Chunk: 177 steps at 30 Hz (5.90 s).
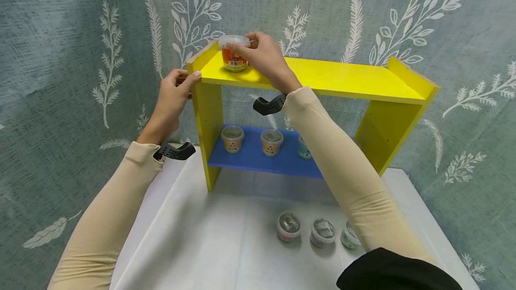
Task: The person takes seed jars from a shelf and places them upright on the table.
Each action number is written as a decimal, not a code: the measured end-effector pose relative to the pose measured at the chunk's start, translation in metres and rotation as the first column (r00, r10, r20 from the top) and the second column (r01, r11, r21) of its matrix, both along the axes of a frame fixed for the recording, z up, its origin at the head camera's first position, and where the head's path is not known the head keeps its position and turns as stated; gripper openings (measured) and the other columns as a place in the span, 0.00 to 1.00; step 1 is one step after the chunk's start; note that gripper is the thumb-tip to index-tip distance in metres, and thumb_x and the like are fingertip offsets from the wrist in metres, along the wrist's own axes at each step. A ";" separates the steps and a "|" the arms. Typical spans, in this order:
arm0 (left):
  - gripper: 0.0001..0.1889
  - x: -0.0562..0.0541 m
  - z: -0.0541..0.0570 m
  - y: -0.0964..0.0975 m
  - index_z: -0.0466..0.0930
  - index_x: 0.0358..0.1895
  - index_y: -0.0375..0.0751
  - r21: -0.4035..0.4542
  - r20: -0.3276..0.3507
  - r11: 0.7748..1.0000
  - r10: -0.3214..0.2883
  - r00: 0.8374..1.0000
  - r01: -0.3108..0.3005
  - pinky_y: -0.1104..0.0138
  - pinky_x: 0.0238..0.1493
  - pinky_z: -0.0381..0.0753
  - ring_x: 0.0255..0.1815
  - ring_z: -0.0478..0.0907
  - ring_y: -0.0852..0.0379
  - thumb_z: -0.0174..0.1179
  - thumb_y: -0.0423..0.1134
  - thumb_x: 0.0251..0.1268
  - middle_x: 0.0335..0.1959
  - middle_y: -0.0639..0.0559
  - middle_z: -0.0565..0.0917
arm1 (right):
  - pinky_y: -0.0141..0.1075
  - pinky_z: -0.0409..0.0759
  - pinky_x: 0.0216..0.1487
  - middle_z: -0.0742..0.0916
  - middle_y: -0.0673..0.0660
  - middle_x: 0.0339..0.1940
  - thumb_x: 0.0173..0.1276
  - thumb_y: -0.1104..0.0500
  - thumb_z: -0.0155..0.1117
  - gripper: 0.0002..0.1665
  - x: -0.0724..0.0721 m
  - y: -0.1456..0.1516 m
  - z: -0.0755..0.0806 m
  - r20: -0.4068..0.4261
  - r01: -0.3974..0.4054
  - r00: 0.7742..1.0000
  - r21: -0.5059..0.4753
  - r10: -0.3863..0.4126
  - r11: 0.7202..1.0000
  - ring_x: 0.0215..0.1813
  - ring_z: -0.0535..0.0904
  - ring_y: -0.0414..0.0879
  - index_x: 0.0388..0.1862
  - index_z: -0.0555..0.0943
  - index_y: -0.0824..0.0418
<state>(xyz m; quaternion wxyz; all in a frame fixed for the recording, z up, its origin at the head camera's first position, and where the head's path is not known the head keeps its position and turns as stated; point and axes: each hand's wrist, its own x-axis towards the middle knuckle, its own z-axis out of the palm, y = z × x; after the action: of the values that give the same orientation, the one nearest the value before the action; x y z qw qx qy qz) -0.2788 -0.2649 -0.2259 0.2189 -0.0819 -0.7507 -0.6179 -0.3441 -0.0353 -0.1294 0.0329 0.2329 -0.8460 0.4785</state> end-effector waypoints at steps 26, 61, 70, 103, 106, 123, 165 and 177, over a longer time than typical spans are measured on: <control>0.20 -0.002 -0.001 0.000 0.74 0.56 0.45 0.019 0.011 1.000 -0.003 1.000 0.003 0.60 0.56 0.72 0.50 0.74 0.55 0.58 0.56 0.76 0.52 0.53 0.75 | 0.38 0.81 0.57 0.81 0.55 0.59 0.69 0.49 0.73 0.38 0.022 0.019 -0.002 -0.003 -0.131 0.991 -0.266 0.135 0.955 0.58 0.81 0.47 0.74 0.71 0.56; 0.20 -0.002 -0.002 0.002 0.73 0.56 0.46 0.000 0.011 1.000 0.002 1.000 -0.002 0.59 0.58 0.72 0.51 0.74 0.56 0.57 0.57 0.77 0.52 0.54 0.74 | 0.40 0.84 0.53 0.83 0.57 0.58 0.67 0.49 0.75 0.35 0.056 0.053 -0.017 -0.107 -0.158 0.985 -0.250 0.135 0.955 0.54 0.82 0.48 0.69 0.75 0.60; 0.20 0.000 -0.001 0.004 0.73 0.57 0.46 -0.008 0.011 1.000 0.005 1.000 -0.005 0.59 0.58 0.72 0.51 0.74 0.56 0.56 0.57 0.77 0.52 0.54 0.74 | 0.40 0.83 0.53 0.84 0.54 0.57 0.68 0.49 0.74 0.34 0.065 0.057 -0.021 -0.129 -0.153 0.984 -0.228 0.126 0.962 0.54 0.82 0.45 0.68 0.76 0.58; 0.20 0.001 0.002 0.002 0.74 0.56 0.46 0.008 0.007 1.000 0.008 1.000 -0.008 0.59 0.57 0.72 0.50 0.75 0.55 0.58 0.56 0.76 0.52 0.53 0.75 | 0.39 0.82 0.53 0.86 0.48 0.53 0.68 0.45 0.74 0.36 0.092 0.064 -0.059 -0.156 -0.187 0.973 -0.096 0.171 0.978 0.53 0.81 0.42 0.69 0.75 0.57; 0.20 0.001 0.002 0.002 0.74 0.56 0.46 0.001 0.006 1.000 0.010 1.000 -0.010 0.60 0.57 0.72 0.50 0.75 0.56 0.58 0.57 0.76 0.52 0.53 0.75 | 0.40 0.81 0.52 0.86 0.49 0.53 0.67 0.46 0.74 0.36 0.092 0.066 -0.067 -0.155 -0.186 0.973 -0.085 0.171 0.979 0.53 0.81 0.42 0.69 0.76 0.57; 0.22 0.001 0.001 0.004 0.73 0.58 0.45 0.018 0.026 1.000 -0.008 1.000 0.007 0.57 0.61 0.71 0.51 0.75 0.55 0.58 0.57 0.75 0.54 0.53 0.75 | 0.43 0.83 0.50 0.84 0.52 0.56 0.66 0.50 0.76 0.35 0.096 0.073 -0.113 -0.097 -0.178 0.980 -0.040 0.173 0.983 0.57 0.79 0.46 0.70 0.76 0.56; 0.18 -0.003 -0.002 0.003 0.74 0.55 0.46 0.038 -0.002 0.999 -0.017 1.000 0.017 0.61 0.55 0.71 0.49 0.75 0.55 0.59 0.55 0.76 0.51 0.52 0.74 | 0.38 0.84 0.54 0.84 0.53 0.52 0.61 0.54 0.81 0.37 0.103 0.082 -0.188 0.063 -0.260 0.962 -0.103 0.267 0.960 0.54 0.80 0.49 0.68 0.77 0.54; 0.19 0.000 -0.001 0.004 0.74 0.55 0.46 0.038 -0.004 0.999 -0.021 1.000 0.021 0.61 0.56 0.70 0.49 0.75 0.55 0.59 0.55 0.76 0.52 0.52 0.74 | 0.37 0.82 0.57 0.85 0.53 0.53 0.62 0.57 0.80 0.33 0.109 0.082 -0.215 0.116 -0.311 0.940 -0.096 0.321 0.946 0.57 0.81 0.47 0.65 0.77 0.57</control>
<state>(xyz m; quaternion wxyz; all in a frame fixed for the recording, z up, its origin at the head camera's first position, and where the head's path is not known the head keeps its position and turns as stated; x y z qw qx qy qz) -0.2791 -0.2610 -0.2270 0.2154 -0.0866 -0.7376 -0.6341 -0.2352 0.0470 -0.3445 -0.0905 0.3327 -0.7791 0.5236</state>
